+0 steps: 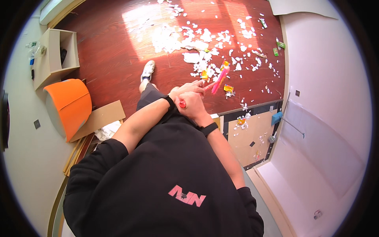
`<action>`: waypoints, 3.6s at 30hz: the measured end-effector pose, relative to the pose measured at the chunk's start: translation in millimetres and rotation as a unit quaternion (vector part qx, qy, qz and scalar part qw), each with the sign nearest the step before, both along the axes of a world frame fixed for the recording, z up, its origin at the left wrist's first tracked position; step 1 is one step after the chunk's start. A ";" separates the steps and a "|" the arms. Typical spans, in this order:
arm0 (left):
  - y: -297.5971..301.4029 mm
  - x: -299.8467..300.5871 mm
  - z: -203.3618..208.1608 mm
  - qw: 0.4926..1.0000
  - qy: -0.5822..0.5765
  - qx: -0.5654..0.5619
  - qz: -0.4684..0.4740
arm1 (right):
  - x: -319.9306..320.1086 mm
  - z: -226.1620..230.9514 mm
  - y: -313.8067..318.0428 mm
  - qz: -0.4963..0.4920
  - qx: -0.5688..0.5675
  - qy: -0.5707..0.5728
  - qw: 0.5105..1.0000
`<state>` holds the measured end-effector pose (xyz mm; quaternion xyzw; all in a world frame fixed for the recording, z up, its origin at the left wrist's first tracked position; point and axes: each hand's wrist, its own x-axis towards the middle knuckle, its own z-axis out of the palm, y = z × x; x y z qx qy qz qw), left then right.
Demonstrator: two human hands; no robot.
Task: Sweeping white paper scraps on the floor using a broom.
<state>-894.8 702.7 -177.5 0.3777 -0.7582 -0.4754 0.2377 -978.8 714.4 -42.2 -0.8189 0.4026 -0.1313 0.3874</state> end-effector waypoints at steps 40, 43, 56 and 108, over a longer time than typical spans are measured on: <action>-122.0 198.8 -52.6 0.966 0.184 0.141 0.111 | 223.2 -45.1 -135.1 -0.050 -0.071 0.160 0.983; -136.6 200.6 -31.1 0.974 0.191 0.060 0.109 | 210.1 -24.0 -150.9 -0.059 -0.059 0.062 0.995; -148.4 289.8 6.6 0.908 0.051 0.218 0.355 | 219.6 -11.5 -197.9 0.114 0.033 -0.220 0.968; -329.6 442.5 -28.6 0.957 -0.070 0.007 0.282 | 381.1 -27.3 -320.0 -0.208 0.136 -0.226 0.942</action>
